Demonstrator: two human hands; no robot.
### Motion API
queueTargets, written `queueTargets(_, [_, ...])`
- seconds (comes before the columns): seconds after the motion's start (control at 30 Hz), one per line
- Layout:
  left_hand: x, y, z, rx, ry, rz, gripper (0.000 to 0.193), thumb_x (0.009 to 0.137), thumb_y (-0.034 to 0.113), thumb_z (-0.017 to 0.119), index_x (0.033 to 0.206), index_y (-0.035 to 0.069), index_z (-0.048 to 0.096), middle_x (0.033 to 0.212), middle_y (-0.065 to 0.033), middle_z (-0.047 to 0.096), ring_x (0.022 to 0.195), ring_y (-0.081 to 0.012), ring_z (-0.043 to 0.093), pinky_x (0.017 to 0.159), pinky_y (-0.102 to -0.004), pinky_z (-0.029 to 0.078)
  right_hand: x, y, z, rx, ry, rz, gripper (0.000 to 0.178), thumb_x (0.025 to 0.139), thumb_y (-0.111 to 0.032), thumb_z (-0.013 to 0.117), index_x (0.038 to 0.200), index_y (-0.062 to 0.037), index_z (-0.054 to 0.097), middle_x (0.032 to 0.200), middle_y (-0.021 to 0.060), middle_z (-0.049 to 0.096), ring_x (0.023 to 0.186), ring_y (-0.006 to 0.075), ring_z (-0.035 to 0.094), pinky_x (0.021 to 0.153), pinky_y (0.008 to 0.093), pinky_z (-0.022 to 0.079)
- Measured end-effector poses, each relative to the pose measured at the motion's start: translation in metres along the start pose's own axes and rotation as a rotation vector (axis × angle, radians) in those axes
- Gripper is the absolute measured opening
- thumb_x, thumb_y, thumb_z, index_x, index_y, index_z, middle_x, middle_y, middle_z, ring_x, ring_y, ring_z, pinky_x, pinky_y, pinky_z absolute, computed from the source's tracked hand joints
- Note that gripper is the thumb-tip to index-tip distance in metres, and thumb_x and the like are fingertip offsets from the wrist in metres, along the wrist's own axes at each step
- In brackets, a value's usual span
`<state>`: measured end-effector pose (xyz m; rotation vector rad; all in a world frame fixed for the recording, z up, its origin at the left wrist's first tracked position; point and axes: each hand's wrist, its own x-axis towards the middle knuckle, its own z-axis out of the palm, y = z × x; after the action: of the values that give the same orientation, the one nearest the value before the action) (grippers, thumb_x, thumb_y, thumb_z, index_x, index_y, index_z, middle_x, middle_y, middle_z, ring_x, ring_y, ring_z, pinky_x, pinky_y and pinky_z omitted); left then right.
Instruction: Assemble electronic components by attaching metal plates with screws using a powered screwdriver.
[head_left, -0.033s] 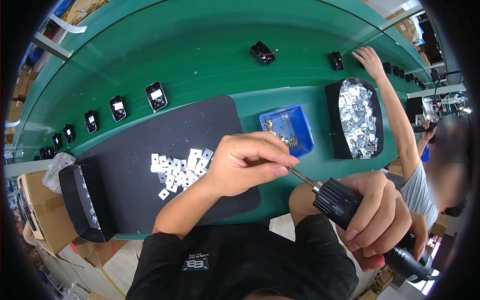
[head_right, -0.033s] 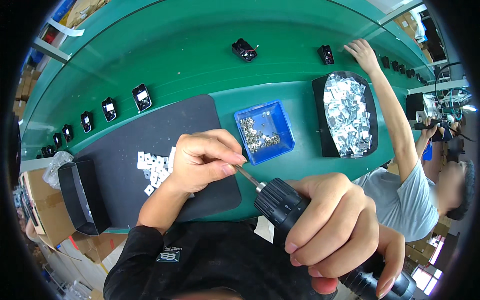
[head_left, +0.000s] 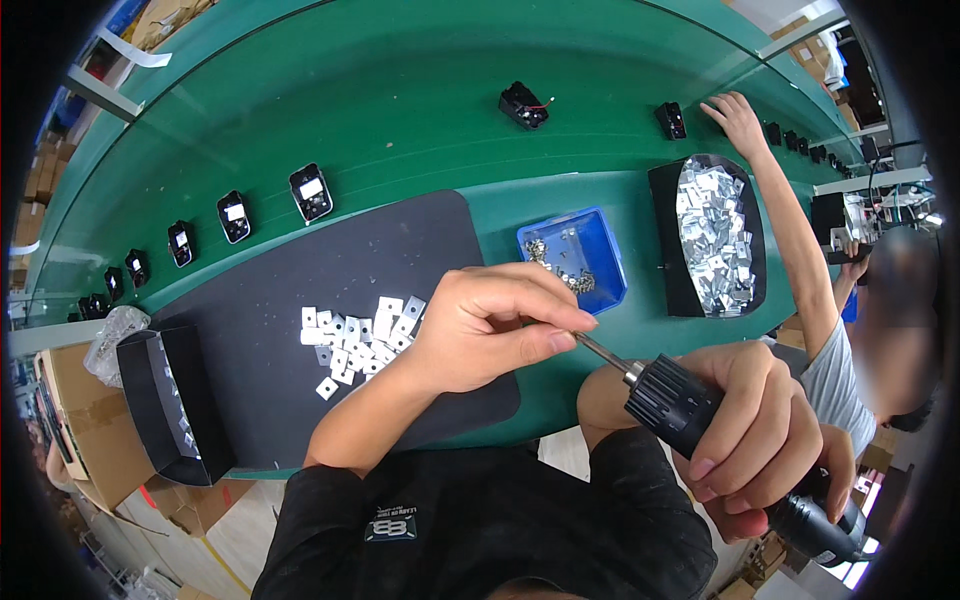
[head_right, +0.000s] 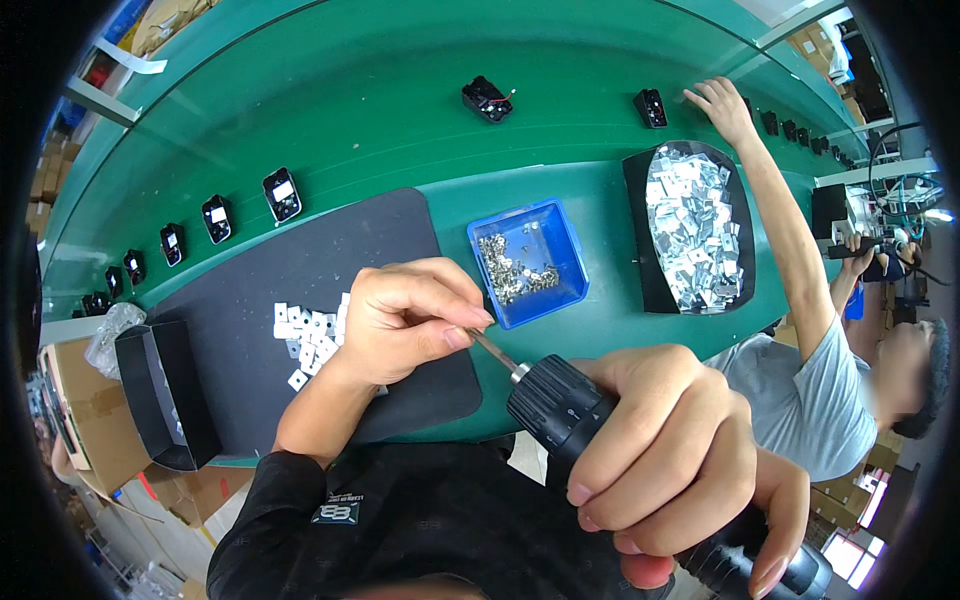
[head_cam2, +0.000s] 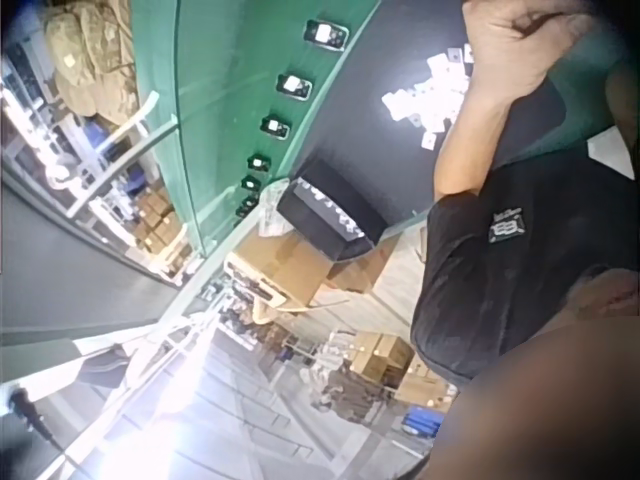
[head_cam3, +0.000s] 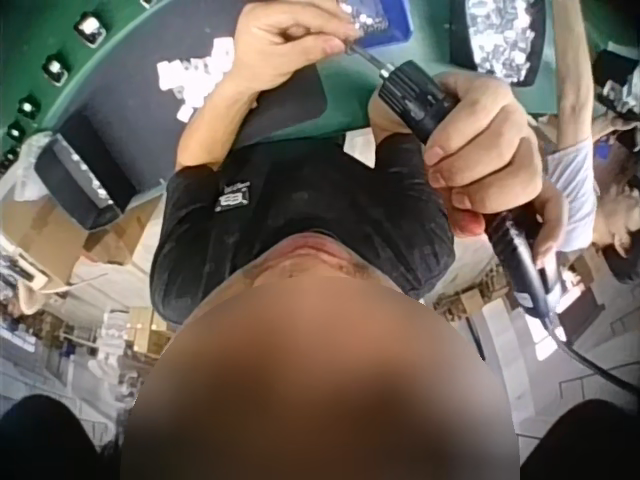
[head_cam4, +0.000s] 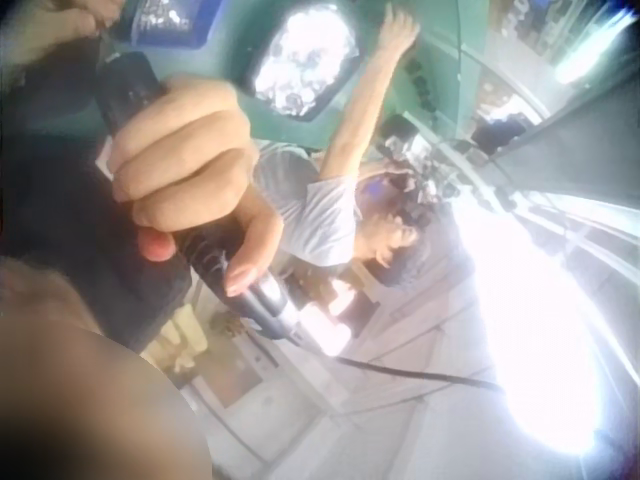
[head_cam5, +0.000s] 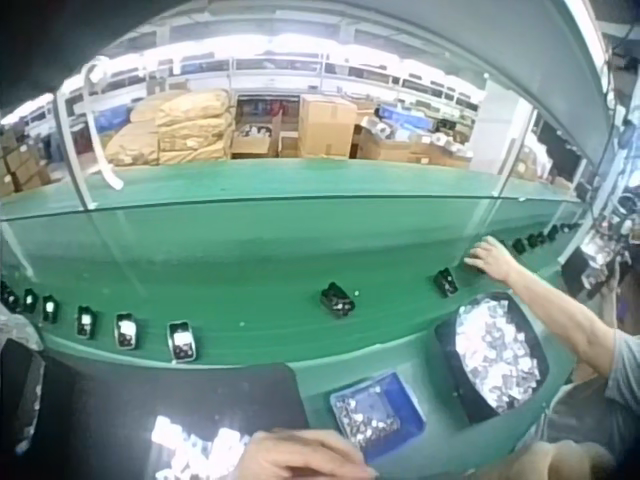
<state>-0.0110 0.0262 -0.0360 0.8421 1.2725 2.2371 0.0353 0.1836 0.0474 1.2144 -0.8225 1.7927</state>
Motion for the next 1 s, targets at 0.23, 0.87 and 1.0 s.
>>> queueTargets(0.23, [0.005,0.000,0.007,0.078,-0.024,0.032,0.014,0.077,-0.006,0.070,0.090,-0.003,0.071,0.090,-0.0156,0.068,0.079,-0.0188,0.067,0.068,-0.0273,0.055,0.000,0.003,-0.001,0.017,-0.039,-0.017,0.040,0.074,-0.002,0.076,0.109,-0.0122,0.059,0.069,0.0011,0.063,0.055,0.0112,0.064,0.054,0.0258,0.058])
queueTargets(0.87, [0.009,0.000,0.001,0.196,-0.055,0.136,0.022,0.075,-0.005,0.073,0.096,0.003,0.073,0.091,-0.0102,0.069,0.079,-0.0172,0.067,0.068,-0.0265,0.053,0.004,0.001,-0.013,0.098,-0.179,0.022,0.044,0.076,-0.003,0.076,0.114,-0.0119,0.056,0.073,0.0059,0.064,0.059,0.0154,0.066,0.058,0.0292,0.060])
queueTargets(1.0, [0.010,0.005,0.000,0.378,-0.073,0.248,0.022,0.073,-0.008,0.072,0.094,-0.001,0.072,0.088,-0.0158,0.069,0.075,-0.0210,0.068,0.063,-0.0265,0.054,0.003,0.003,-0.010,0.091,-0.158,0.030,0.042,0.076,-0.004,0.076,0.113,-0.0118,0.057,0.072,0.0059,0.065,0.058,0.0159,0.066,0.056,0.0294,0.059])
